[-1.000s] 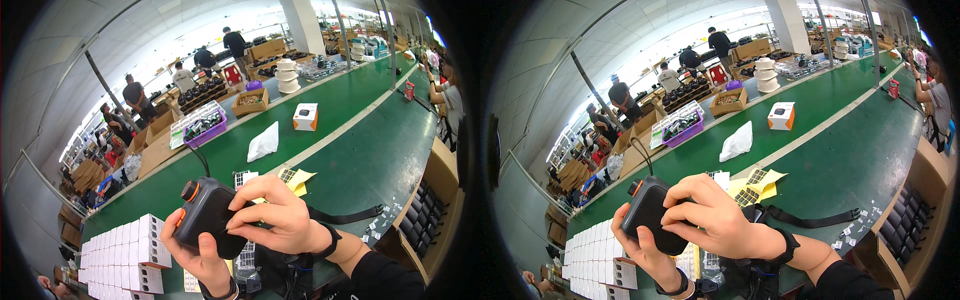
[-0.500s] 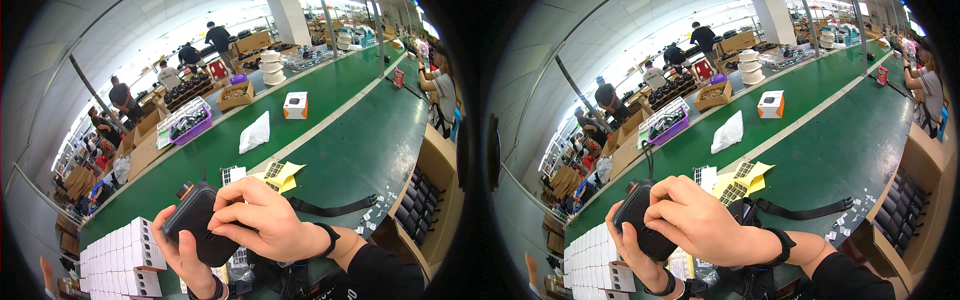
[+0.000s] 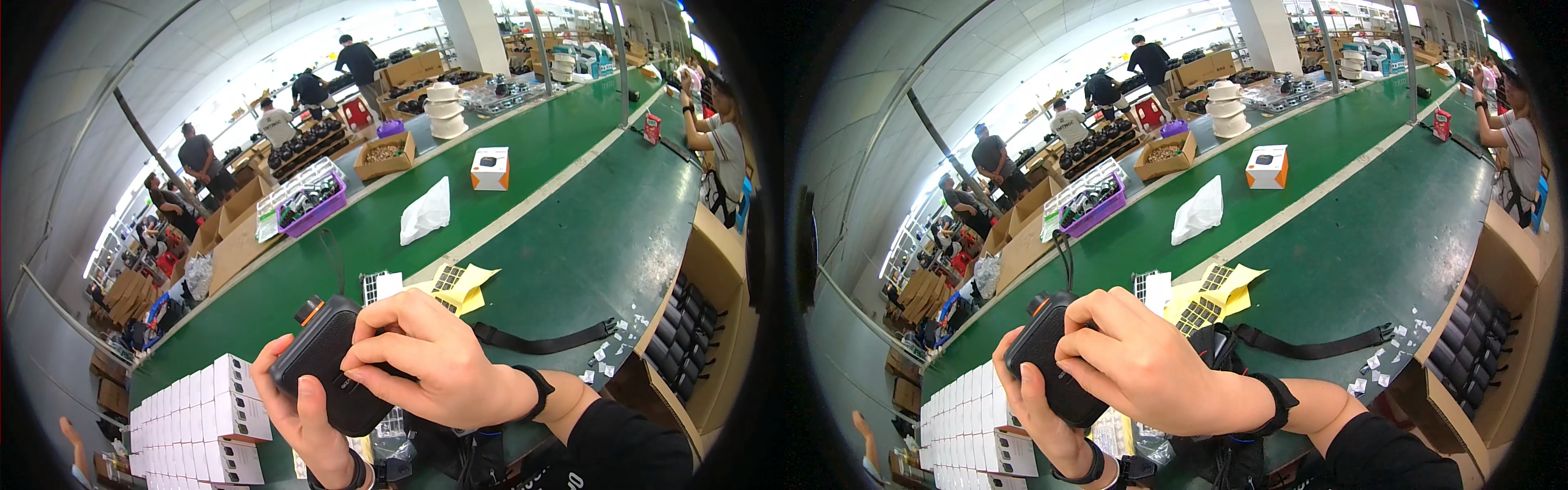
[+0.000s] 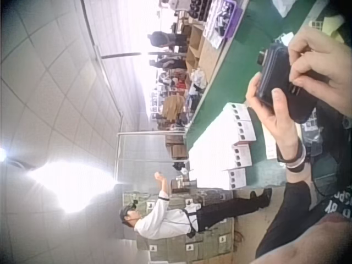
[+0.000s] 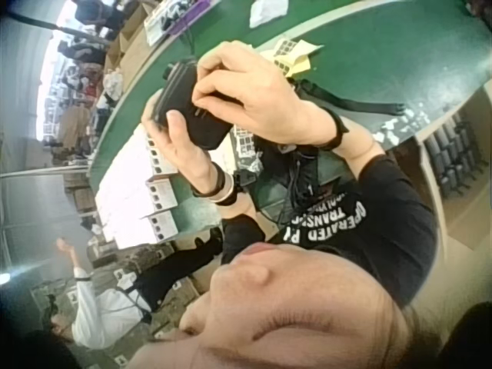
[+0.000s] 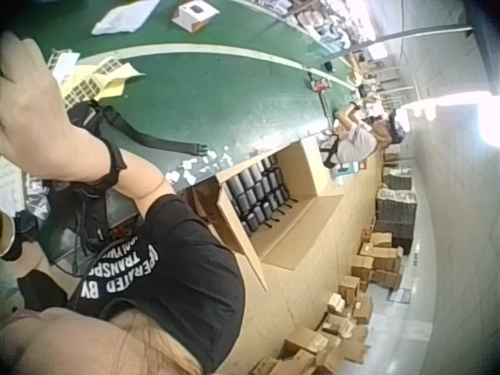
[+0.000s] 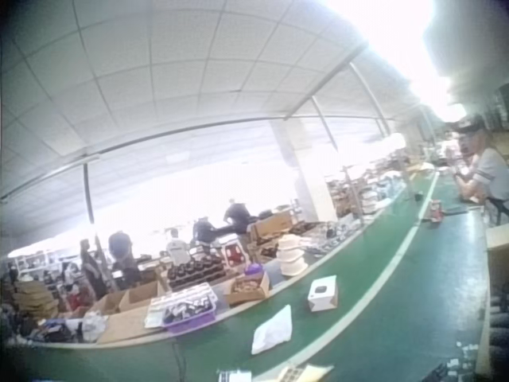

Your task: The person is assembling, inspecting, and packaging electronic devices (possibly walkie-talkies or speakers) into boxes on a factory assembly line.

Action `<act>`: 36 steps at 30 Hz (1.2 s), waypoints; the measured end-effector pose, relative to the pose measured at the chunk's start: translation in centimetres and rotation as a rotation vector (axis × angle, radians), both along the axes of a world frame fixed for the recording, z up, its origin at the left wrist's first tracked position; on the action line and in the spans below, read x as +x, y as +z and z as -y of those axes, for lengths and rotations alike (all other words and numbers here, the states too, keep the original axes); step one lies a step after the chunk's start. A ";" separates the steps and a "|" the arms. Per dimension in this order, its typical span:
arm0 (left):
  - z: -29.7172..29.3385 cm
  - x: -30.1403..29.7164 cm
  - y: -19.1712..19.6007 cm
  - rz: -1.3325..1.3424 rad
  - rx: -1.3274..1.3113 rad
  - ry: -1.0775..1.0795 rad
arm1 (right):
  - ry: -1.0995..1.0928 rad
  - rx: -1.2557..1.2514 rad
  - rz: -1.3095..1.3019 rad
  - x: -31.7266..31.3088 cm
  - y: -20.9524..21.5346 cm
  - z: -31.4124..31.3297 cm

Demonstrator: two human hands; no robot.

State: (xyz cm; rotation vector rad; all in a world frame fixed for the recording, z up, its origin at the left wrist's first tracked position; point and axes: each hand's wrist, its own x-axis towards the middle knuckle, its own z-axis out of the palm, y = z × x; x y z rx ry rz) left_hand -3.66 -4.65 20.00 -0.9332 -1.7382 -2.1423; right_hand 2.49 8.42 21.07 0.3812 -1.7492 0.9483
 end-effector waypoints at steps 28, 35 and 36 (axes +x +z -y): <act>-0.2 -0.2 -0.5 -0.110 0.061 0.022 | 0.602 -0.502 0.356 -0.6 -0.7 0.0; 0.5 -0.3 -0.2 0.450 0.297 -0.253 | 0.871 -0.331 0.353 -1.0 0.2 -2.6; 0.4 0.4 0.6 0.576 0.390 -0.336 | 0.868 -0.327 0.355 -0.8 0.5 -2.9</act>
